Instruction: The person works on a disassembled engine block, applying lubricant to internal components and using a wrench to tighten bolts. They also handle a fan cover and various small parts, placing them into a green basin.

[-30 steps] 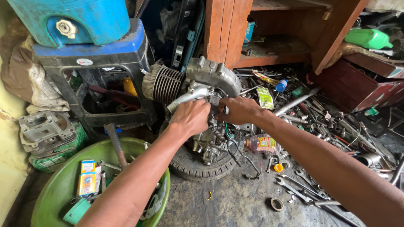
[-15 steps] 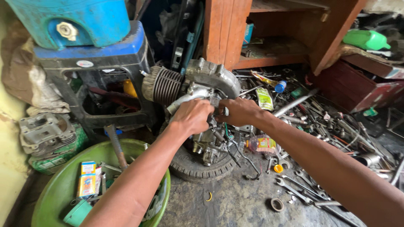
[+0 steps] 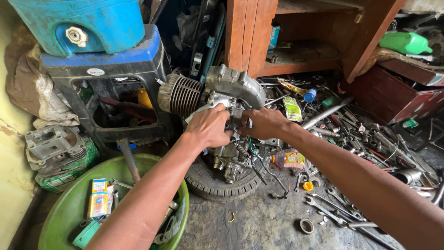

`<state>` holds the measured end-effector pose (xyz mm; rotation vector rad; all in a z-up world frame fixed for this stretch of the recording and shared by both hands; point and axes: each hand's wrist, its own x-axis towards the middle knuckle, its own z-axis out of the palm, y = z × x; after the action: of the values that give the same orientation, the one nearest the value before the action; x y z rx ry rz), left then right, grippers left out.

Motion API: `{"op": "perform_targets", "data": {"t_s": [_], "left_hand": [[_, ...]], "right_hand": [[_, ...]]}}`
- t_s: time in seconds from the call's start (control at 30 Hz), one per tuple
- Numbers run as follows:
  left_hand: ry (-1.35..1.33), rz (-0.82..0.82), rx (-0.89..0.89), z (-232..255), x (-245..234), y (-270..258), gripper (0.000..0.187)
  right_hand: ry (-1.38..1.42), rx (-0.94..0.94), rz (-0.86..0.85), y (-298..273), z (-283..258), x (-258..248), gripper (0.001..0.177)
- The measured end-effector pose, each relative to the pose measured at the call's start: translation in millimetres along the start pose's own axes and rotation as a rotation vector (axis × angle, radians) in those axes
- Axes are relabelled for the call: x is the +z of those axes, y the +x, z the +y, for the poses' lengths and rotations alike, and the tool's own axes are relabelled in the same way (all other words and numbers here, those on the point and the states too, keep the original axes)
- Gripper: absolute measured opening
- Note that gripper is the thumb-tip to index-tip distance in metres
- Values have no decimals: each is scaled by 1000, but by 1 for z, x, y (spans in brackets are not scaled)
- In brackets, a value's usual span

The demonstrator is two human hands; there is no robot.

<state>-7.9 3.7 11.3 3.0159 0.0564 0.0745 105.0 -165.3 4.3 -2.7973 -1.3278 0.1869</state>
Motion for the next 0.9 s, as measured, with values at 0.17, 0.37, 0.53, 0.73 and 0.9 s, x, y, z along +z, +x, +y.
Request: {"op": "perform_targets", "data": {"t_s": [0.17, 0.37, 0.53, 0.73, 0.9], "left_hand": [[203, 137, 115, -3, 24, 10, 15], [184, 149, 214, 1, 22, 10, 21], [173, -57, -26, 8, 15, 11, 26], [396, 147, 160, -7, 65, 40, 25], [240, -108, -30, 7, 32, 30, 46]], "right_hand": [[-15, 22, -23, 2, -3, -2, 48], [6, -4, 1, 1, -2, -1, 46], [-10, 19, -19, -1, -1, -1, 46], [18, -22, 28, 1, 0, 1, 51], [-9, 34, -15, 0, -3, -1, 54]]}}
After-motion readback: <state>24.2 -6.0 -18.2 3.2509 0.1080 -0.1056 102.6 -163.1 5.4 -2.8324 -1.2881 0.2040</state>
